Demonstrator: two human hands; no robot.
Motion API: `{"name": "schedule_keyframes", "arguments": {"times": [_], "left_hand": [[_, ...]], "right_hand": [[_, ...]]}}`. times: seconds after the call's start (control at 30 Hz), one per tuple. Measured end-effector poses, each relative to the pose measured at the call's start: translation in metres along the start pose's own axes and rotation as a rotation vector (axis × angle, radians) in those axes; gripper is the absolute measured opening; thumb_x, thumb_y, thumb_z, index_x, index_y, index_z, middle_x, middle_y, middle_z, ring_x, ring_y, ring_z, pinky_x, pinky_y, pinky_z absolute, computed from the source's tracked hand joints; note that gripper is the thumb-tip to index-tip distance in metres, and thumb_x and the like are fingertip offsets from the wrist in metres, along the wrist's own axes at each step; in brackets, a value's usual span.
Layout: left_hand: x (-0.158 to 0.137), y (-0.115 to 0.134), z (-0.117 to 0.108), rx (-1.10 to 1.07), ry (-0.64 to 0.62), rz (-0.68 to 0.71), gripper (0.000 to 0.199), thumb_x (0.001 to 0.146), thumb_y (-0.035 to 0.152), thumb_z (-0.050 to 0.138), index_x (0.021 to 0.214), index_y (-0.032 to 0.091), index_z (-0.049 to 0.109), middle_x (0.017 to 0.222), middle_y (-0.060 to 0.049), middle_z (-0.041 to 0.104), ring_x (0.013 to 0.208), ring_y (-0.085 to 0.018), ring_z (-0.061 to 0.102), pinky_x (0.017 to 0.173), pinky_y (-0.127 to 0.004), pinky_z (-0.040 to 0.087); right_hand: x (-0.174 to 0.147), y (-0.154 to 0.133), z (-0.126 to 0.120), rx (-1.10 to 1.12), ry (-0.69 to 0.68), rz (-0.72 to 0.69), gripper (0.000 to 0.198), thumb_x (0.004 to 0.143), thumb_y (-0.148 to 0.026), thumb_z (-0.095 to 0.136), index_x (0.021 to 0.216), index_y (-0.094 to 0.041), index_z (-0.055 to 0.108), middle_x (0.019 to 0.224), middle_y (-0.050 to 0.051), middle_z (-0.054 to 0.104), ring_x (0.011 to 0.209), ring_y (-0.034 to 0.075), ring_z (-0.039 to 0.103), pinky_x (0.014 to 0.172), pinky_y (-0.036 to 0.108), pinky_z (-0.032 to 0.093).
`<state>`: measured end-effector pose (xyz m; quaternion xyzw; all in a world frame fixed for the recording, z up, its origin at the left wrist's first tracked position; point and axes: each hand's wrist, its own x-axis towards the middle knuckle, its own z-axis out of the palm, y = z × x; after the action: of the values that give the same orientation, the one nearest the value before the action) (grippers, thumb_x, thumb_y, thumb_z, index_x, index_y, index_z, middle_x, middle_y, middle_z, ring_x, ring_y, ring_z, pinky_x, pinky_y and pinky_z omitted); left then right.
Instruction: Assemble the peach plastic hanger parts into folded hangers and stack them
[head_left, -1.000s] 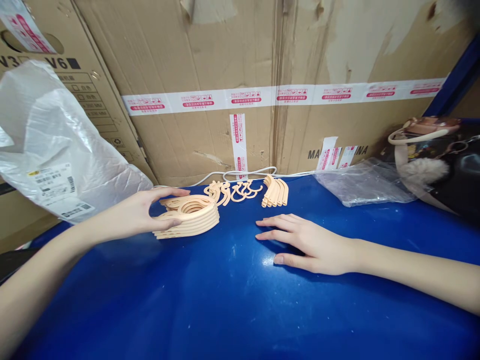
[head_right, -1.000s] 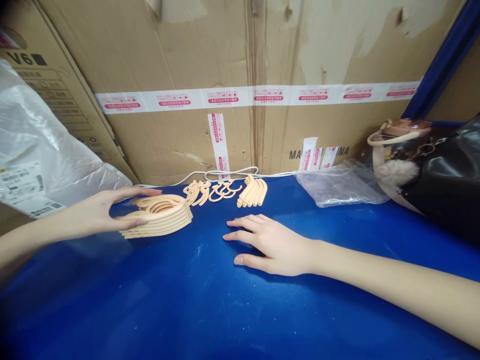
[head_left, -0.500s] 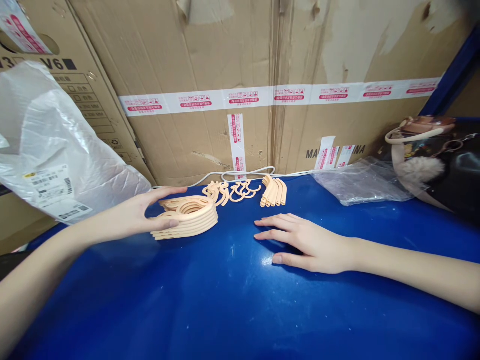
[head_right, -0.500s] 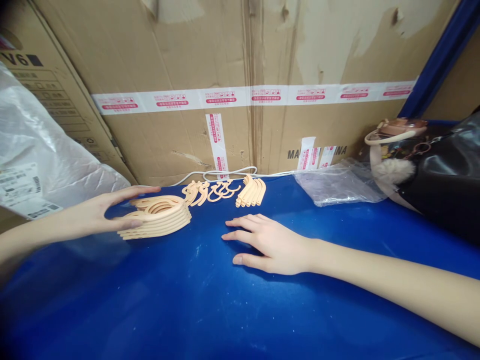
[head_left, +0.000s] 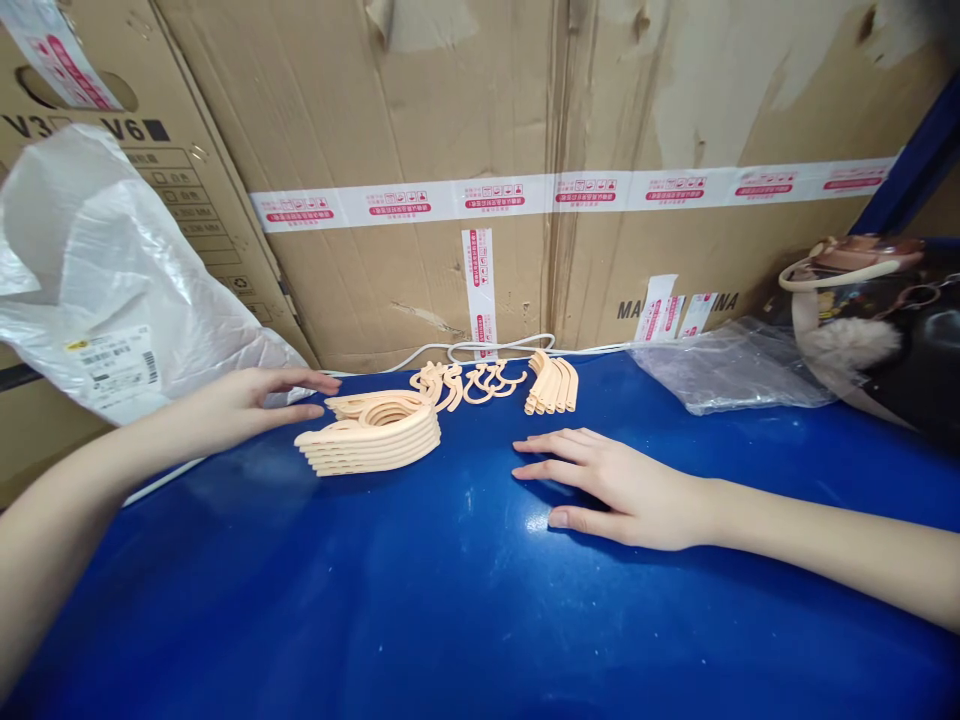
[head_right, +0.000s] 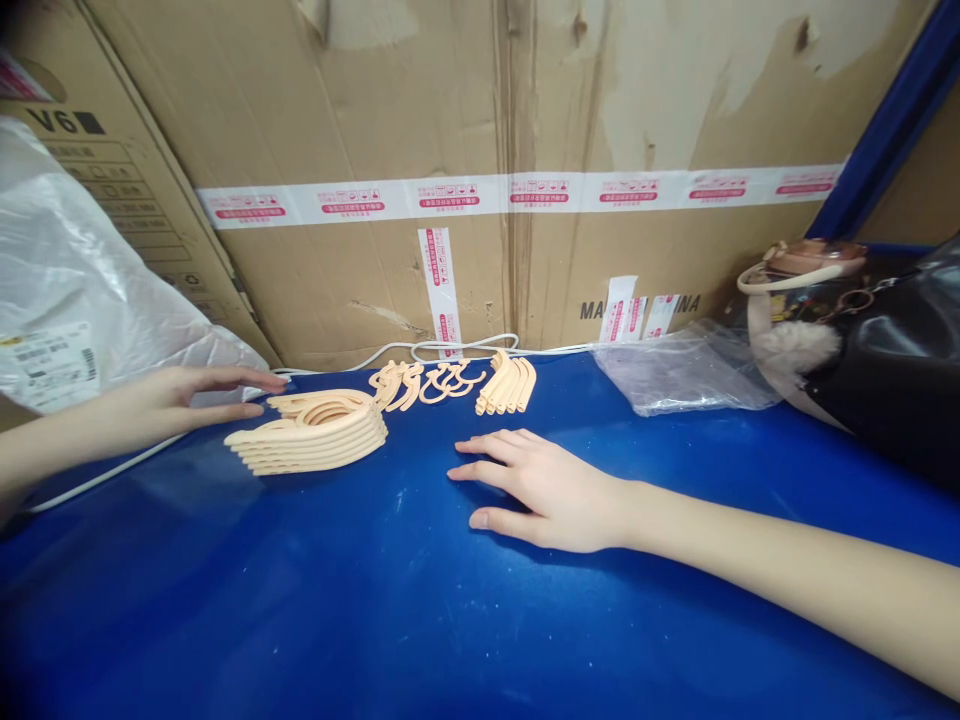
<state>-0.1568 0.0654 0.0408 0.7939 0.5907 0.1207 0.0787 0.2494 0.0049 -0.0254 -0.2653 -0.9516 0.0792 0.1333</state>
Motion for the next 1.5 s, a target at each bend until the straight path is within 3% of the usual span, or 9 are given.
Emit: {"name": "schedule_keyframes", "arguments": {"times": [0.33,1.5], "left_hand": [[0.004,0.003,0.012,-0.006,-0.04,0.044,0.056,0.079,0.059,0.048,0.115,0.017,0.061,0.124,-0.006,0.063,0.112,-0.026,0.058,0.097,-0.034,0.042],[0.006,0.006,0.019,0.037,-0.055,0.065,0.058,0.08,0.055,0.045,0.121,0.016,0.059,0.124,-0.008,0.063,0.108,-0.026,0.06,0.093,-0.033,0.044]], "right_hand": [[0.0,0.0,-0.001,0.002,-0.005,0.0,0.045,0.095,-0.044,0.048,0.135,-0.023,0.05,0.143,0.011,0.044,0.129,0.025,0.042,0.105,0.045,0.035],[0.0,-0.001,0.0,0.006,0.001,0.003,0.044,0.095,-0.043,0.049,0.135,-0.023,0.05,0.143,0.01,0.044,0.129,0.025,0.042,0.106,0.044,0.034]]}}
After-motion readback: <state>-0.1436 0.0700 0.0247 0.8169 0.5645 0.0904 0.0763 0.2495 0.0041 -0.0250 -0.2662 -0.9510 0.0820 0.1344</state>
